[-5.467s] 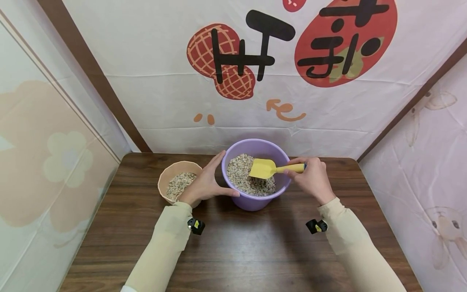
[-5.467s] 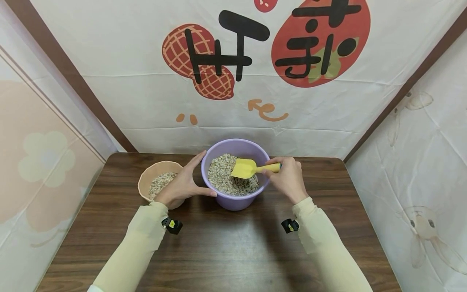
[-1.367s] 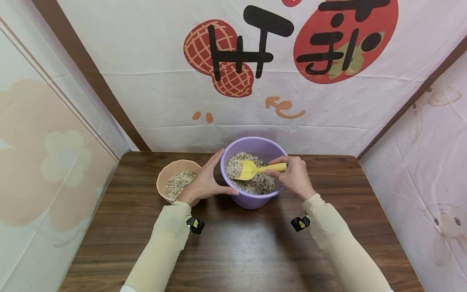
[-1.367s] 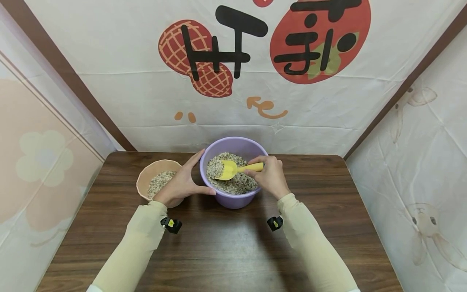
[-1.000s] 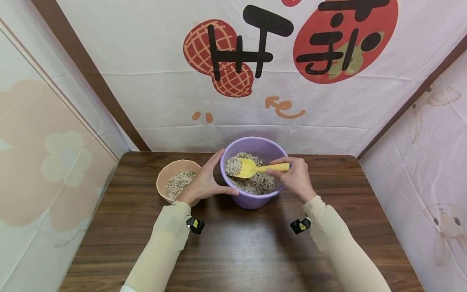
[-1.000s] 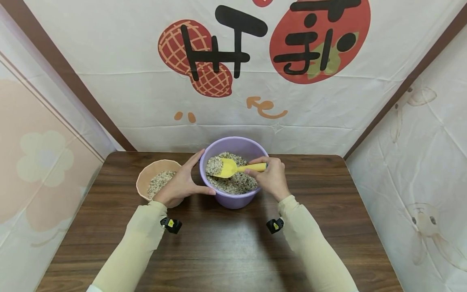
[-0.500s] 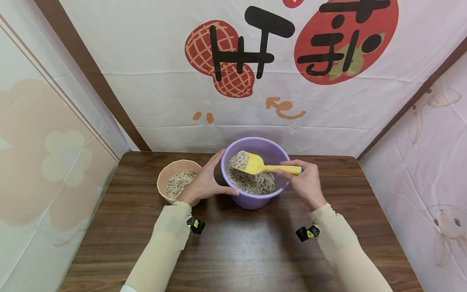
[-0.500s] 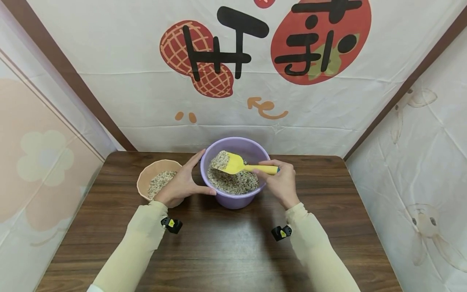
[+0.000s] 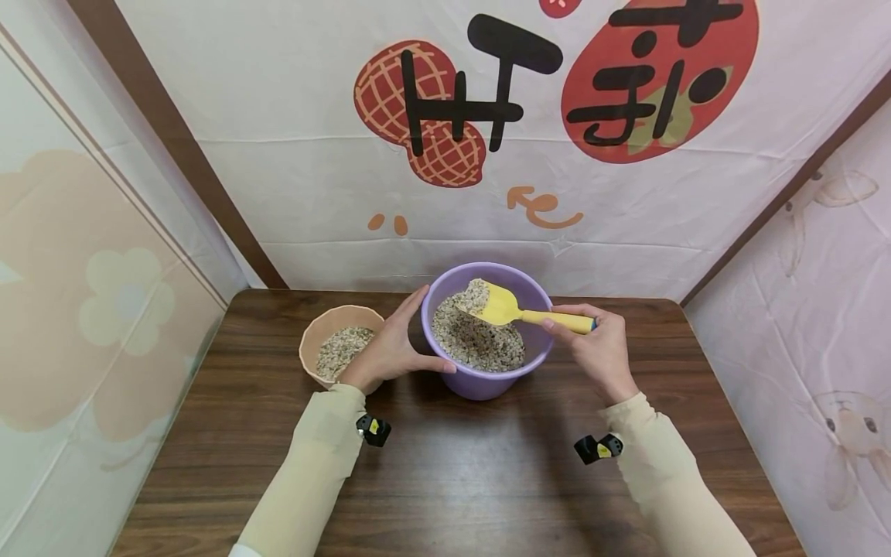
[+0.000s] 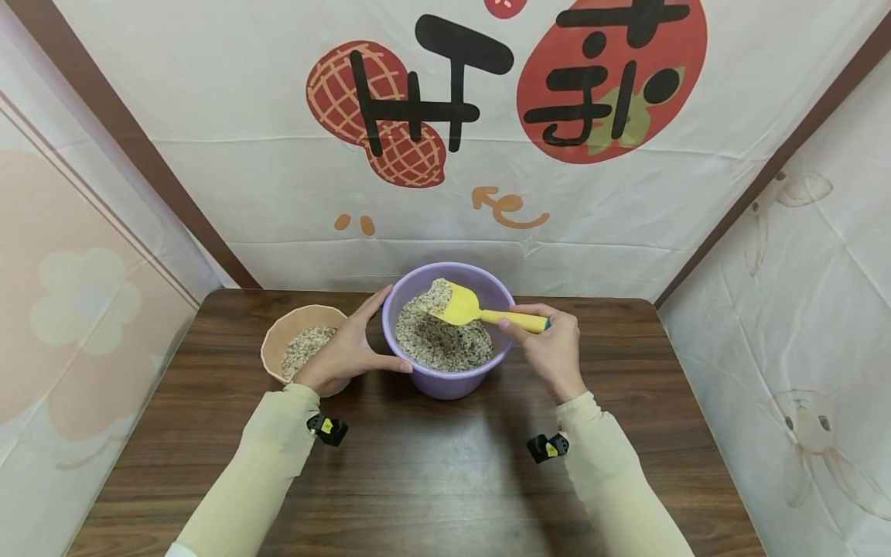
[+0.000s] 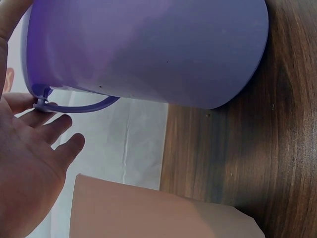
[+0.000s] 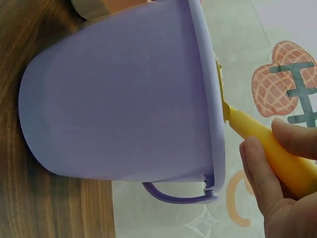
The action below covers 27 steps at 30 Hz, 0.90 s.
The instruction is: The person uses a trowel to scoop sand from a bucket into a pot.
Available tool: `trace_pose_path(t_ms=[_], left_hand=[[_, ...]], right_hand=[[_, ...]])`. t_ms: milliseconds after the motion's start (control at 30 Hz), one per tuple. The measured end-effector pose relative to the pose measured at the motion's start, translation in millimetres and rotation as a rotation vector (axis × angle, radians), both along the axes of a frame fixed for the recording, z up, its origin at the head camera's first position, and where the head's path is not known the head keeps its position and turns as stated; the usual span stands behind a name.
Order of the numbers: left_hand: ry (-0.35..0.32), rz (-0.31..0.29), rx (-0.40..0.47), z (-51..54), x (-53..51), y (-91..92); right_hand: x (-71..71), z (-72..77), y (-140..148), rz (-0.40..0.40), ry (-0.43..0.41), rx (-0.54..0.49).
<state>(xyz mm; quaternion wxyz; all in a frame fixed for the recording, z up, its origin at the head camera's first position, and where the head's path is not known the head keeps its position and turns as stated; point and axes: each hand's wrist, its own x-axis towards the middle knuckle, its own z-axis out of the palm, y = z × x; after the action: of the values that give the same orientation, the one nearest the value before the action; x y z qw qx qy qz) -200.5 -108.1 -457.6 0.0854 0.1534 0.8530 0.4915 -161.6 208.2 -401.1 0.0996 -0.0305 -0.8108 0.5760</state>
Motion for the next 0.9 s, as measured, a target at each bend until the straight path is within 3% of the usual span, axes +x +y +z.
trace_pose_path(t_ms=[433, 900], left_hand=[[0.003, -0.004, -0.003, 2.1, 0.2, 0.4], [0.067, -0.023, -0.023, 8.0, 0.9, -3.4]], right_hand=[[0.5, -0.8, 1.6, 0.001, -0.026, -0.041], [0.0, -0.2, 1.6, 0.008, -0.026, -0.036]])
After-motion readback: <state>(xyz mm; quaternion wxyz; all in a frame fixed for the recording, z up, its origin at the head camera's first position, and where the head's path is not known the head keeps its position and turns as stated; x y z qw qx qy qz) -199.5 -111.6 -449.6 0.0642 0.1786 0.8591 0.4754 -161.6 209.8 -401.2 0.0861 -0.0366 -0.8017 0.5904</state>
